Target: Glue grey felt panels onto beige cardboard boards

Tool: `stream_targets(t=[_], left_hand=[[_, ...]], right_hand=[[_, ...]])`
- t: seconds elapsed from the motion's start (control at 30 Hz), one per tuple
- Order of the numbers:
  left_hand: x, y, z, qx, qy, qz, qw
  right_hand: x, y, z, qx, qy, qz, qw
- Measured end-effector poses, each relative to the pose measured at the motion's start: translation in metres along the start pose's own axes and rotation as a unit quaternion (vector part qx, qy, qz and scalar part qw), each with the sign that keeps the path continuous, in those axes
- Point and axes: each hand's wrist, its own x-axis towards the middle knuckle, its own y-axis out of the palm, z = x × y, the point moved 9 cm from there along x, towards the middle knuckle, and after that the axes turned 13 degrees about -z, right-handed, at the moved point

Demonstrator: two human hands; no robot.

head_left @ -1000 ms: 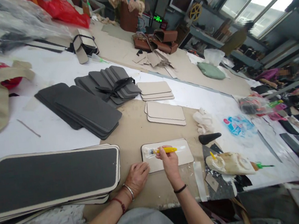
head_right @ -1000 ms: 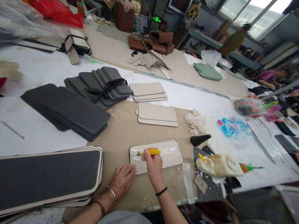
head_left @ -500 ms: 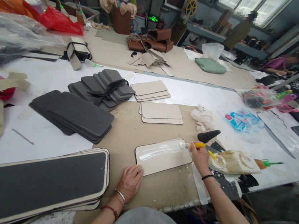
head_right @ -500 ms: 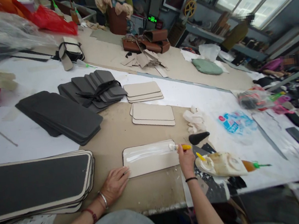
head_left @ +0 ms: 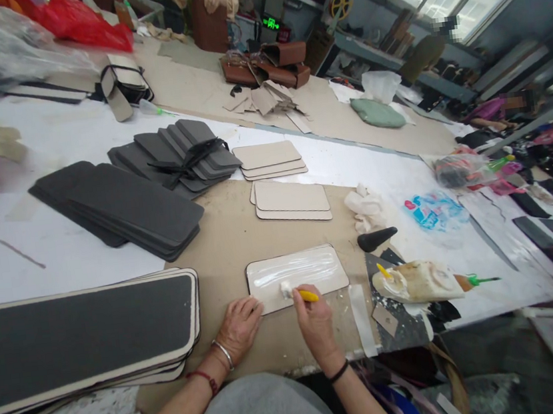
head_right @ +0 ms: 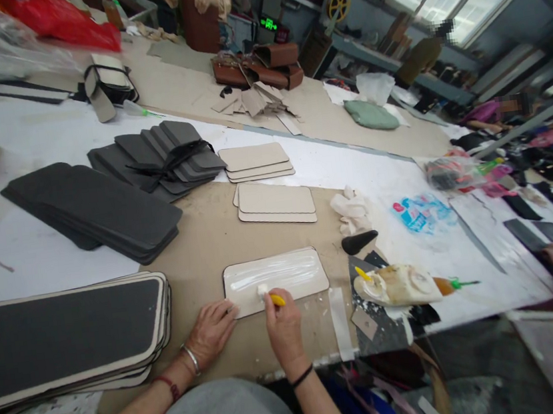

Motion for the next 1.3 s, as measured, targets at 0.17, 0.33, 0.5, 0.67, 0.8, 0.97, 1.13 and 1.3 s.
stream_targets(t=[0.17,0.33,0.5,0.67,0.8,0.97,1.13,1.3], left_hand=[[0.000,0.002,0.004,-0.032,-0.025,0.026,0.999],[-0.003,0.000,0.008,-0.039,-0.032,0.021,0.999],[-0.004,-0.001,0.006,-0.026,-0.017,0.012,0.999],[-0.004,-0.003,0.006,-0.018,-0.011,-0.002,1.000],[-0.004,-0.007,0.005,-0.023,0.005,-0.024,0.999],[-0.001,-0.008,0.003,-0.026,0.010,-0.029,0.999],[0.001,-0.008,0.003,-0.015,0.008,-0.026,1.000],[0.002,-0.009,0.003,-0.021,0.003,-0.028,0.999]], right_hand=[[-0.025,0.019,0.008,0.108,0.103,0.016,0.989],[-0.025,0.014,-0.015,0.149,0.173,0.029,0.973],[-0.021,0.004,-0.020,0.124,0.193,-0.026,0.973],[-0.028,0.020,-0.019,0.168,0.212,0.016,0.962],[-0.004,-0.031,-0.073,0.074,0.234,-0.064,0.967],[0.039,-0.117,-0.121,-0.120,0.199,-0.168,0.958],[0.048,-0.102,-0.084,-0.086,0.158,-0.157,0.971],[0.020,0.005,-0.012,0.163,0.174,-0.020,0.971]])
